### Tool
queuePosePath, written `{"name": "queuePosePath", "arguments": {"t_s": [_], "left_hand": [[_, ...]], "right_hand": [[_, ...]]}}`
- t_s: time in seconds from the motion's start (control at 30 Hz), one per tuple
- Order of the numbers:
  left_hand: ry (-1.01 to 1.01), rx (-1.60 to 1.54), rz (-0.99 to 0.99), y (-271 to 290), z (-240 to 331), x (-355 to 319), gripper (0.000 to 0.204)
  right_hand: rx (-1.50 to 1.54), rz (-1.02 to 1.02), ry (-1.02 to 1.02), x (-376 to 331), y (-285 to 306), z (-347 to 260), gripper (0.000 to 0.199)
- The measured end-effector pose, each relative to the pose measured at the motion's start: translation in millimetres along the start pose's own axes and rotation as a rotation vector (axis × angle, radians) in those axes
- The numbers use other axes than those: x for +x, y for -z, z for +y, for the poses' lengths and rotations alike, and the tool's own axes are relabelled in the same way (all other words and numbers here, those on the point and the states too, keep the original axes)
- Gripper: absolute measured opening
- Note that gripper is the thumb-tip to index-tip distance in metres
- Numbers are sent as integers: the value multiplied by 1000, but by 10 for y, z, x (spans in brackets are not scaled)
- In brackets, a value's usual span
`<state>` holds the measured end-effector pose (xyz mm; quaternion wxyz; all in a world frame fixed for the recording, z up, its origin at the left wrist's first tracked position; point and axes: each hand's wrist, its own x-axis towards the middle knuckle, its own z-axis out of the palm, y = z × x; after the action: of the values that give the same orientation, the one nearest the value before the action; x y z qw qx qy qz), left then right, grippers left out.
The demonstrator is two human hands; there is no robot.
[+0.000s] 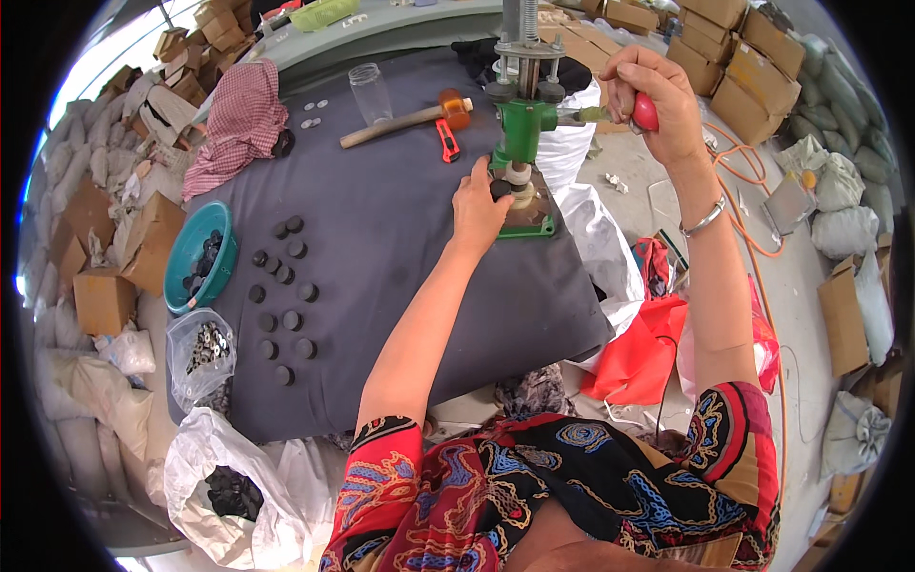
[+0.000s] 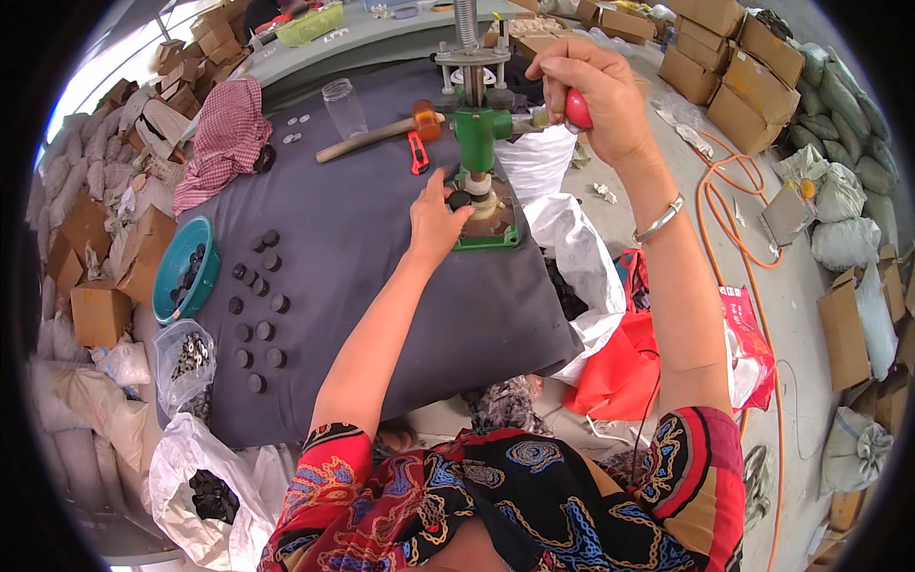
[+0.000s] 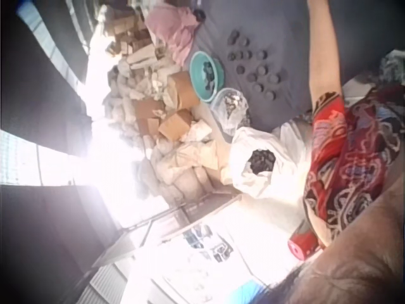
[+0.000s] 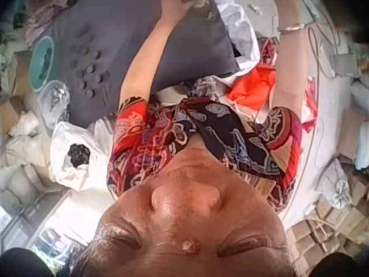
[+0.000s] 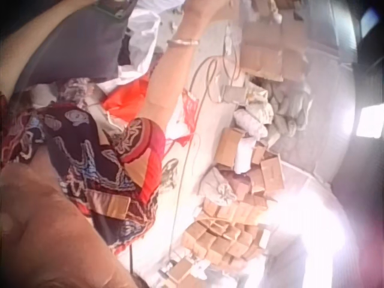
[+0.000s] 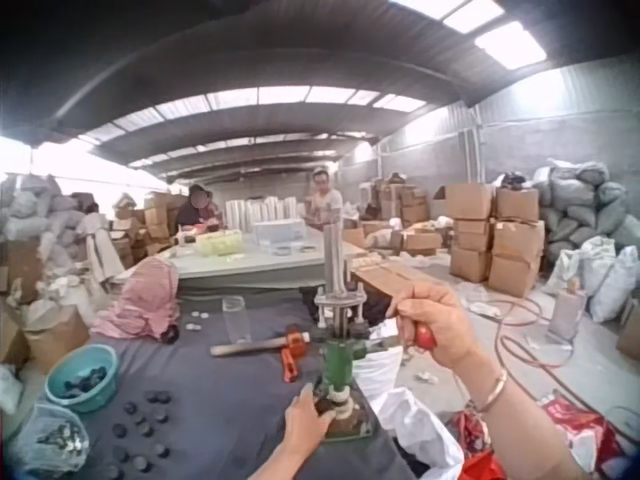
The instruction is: The person assembles black circular components by hand using a manual press machine.
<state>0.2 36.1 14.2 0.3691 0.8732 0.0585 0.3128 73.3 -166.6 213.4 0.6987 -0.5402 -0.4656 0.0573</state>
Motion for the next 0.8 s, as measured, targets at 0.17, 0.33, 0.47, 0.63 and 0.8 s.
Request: {"name": "queuePosePath", "arguments": {"t_s": [0.17, 0.33, 0.47, 0.63, 0.8], "left_hand": [[39, -12, 13, -122, 43, 53, 78], [47, -132, 60, -248, -11, 84, 78], [138, -164, 26, -305, 25, 113, 80], [164, -179, 44, -347, 121, 118, 81], [153, -221, 46, -335, 69, 121, 87]], "right_hand": [[-17, -4, 7, -20, -7, -31, 19], [-15, -1, 15, -38, -19, -7, 19], [-25, 0, 5, -22, -19, -8, 19], [-19, -7, -14, -26, 47, -18, 19], [-171, 90, 11, -283, -79, 45, 18]]}}
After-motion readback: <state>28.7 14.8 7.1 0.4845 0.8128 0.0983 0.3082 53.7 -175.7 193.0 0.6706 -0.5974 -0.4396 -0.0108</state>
